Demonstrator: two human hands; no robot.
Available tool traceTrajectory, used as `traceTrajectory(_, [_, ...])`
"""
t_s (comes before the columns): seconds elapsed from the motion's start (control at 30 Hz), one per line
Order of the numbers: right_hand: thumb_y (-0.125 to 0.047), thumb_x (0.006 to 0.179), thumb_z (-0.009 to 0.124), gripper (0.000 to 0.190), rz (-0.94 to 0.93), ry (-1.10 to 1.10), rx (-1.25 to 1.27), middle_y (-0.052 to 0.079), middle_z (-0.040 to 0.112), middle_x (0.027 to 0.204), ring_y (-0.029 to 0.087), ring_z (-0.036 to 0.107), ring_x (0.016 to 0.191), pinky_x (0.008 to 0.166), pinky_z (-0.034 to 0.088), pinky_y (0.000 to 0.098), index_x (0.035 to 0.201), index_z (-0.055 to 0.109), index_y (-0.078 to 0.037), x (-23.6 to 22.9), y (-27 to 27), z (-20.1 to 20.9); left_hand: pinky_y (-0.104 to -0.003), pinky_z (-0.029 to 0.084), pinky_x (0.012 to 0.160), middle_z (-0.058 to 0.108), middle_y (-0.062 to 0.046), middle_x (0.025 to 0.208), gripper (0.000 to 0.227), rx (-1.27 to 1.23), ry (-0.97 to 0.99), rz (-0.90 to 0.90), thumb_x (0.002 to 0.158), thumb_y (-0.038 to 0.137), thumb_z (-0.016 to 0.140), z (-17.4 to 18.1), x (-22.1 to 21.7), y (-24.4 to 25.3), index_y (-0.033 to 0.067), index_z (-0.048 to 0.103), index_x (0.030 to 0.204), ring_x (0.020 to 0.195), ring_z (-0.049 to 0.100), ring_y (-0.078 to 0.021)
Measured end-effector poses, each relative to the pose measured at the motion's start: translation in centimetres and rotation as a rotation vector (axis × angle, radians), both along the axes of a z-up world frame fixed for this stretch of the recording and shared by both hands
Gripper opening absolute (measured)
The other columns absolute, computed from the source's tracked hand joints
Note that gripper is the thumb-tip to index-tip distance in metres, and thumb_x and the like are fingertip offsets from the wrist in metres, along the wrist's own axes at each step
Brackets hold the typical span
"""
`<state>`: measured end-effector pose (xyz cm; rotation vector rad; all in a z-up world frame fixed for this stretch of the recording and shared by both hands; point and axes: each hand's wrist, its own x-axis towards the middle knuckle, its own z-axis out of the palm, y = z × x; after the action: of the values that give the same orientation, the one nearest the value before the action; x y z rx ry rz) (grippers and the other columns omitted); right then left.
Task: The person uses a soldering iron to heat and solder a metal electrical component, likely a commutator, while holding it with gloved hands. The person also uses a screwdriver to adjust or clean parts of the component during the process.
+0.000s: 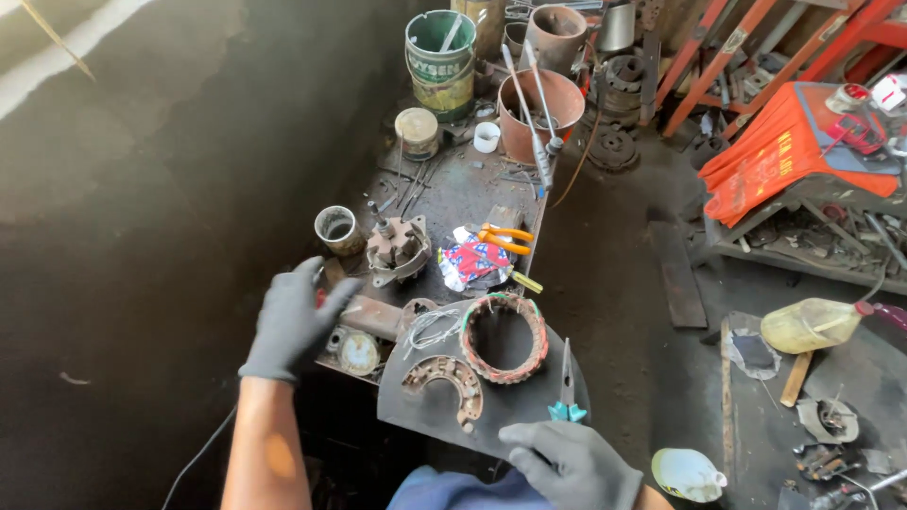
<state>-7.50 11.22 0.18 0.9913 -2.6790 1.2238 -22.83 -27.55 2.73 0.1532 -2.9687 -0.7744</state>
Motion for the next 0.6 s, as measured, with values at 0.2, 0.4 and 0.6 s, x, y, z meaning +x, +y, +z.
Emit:
traceTrajectory(0.2, [-0.026, 0.088, 0.069, 0.029, -0.326, -0.252, -0.067, -0.005, 0.089, 0.084, 0.006, 0.082, 0.081, 0.084, 0.062, 0.0220, 0.114, 0.080, -0.021, 0.8, -2.6, 0.1, -0.056, 0.055, 0.087, 0.070, -0.019, 0.115, 0.054, -0.371, -0.265, 0.259, 0.093, 0.058, 0.055, -11.7, 0.7, -9.1, 0.0135, 0.071, 0.118, 0.105, 0.067, -0.0460])
traceTrajectory(0.4, [-0.018, 0.092, 0.065, 0.022, -0.320, 0.020, -0.089, 0.001, 0.084, 0.104, 0.013, 0.081, 0.095, 0.088, 0.060, 0.0256, 0.109, 0.078, -0.012, 1.6, -7.7, 1.1, -0.051, 0.057, 0.077, 0.073, -0.015, 0.103, 0.044, -0.499, -0.256, 0.165, 0.091, 0.051, 0.058, -20.0, 0.2, -12.1, 0.0163, 0.073, 0.113, 0.095, 0.071, -0.0390])
traceTrajectory(0.6, [-0.018, 0.091, 0.067, 0.023, -0.570, -0.065, -0.166, -0.002, 0.084, 0.086, 0.005, 0.077, 0.067, 0.073, 0.062, 0.0194, 0.110, 0.080, -0.013, 4.1, -10.1, -0.5, -0.053, 0.056, 0.077, 0.071, -0.017, 0.103, 0.039, -0.387, -0.300, 0.065, 0.098, 0.041, 0.050, -16.5, 0.3, -12.4, 0.0121, 0.073, 0.110, 0.093, 0.070, -0.0418])
